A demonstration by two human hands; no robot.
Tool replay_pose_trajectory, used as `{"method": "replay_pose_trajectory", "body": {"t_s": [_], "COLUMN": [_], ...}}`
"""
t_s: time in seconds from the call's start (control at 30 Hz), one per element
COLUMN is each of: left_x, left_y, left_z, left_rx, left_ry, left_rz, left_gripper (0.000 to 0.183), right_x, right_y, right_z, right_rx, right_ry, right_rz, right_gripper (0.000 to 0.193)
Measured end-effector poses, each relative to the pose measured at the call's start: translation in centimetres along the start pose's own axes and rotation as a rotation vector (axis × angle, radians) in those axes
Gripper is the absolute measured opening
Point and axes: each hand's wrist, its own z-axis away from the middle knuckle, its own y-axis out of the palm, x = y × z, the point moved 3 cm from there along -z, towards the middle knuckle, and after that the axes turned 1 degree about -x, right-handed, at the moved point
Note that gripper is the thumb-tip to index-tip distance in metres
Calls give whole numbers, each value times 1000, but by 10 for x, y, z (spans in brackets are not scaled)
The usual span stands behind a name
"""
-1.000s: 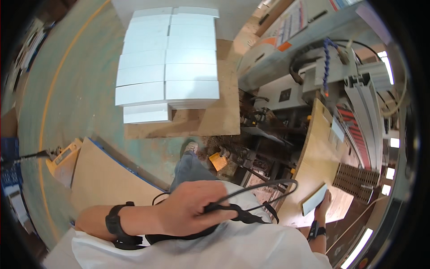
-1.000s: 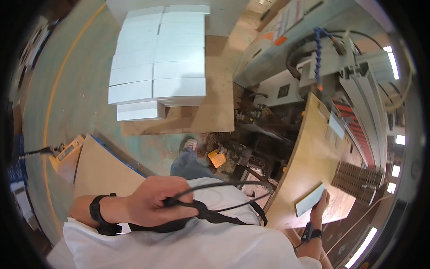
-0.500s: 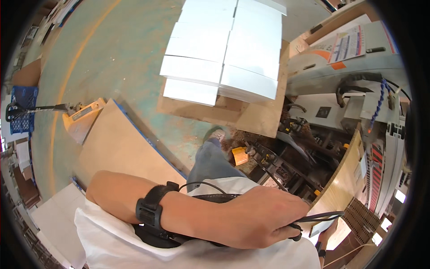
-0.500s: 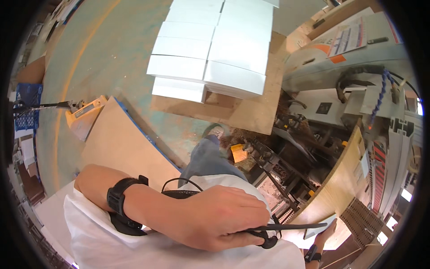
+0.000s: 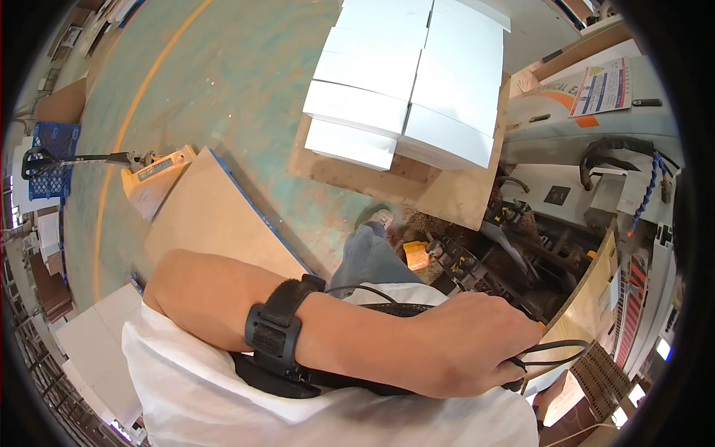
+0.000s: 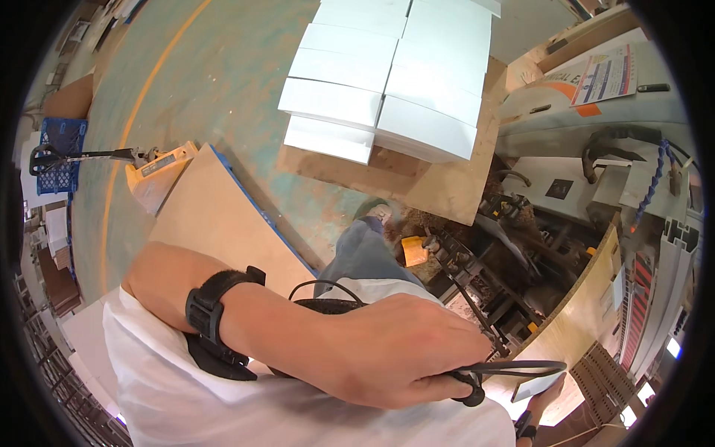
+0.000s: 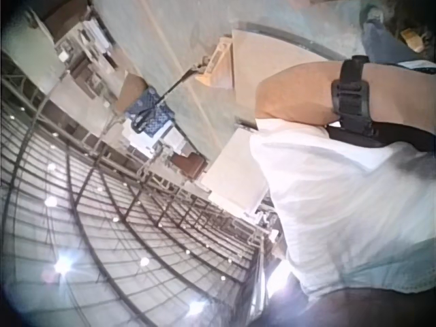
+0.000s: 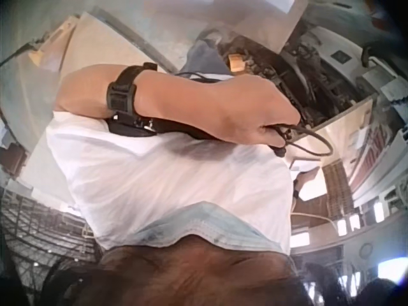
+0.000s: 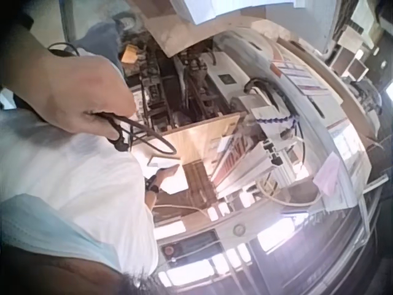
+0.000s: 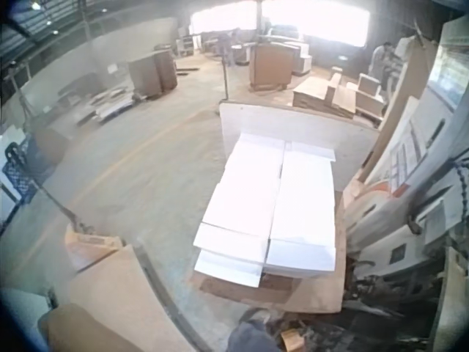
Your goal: The recorder picks up white rectangular blocks from a stack, positions them against the guide of an industrial machine for processing, and then stacks the finished pieces on a pallet.
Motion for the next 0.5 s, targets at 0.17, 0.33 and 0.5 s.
{"method": "replay_pose_trajectory", "body": {"t_s": [0.17,0.33,0.5], "left_x": [-7,-13,-22], "left_y": [-2,-3,-3], "left_z": [-1,-1,1], "left_rx": [21,117,160], "left_ry": [-3,-103,-145], "left_rz": [-7,-43,-85], "left_gripper": [23,21,20], "right_x": [3,5,7], "right_y": [4,7,9], "right_z": [1,3,5], "right_rx": [-10,-9,-4], "right_ry": [7,11,7], "right_rz": [9,20,33], "right_gripper": [45,44,44]}}
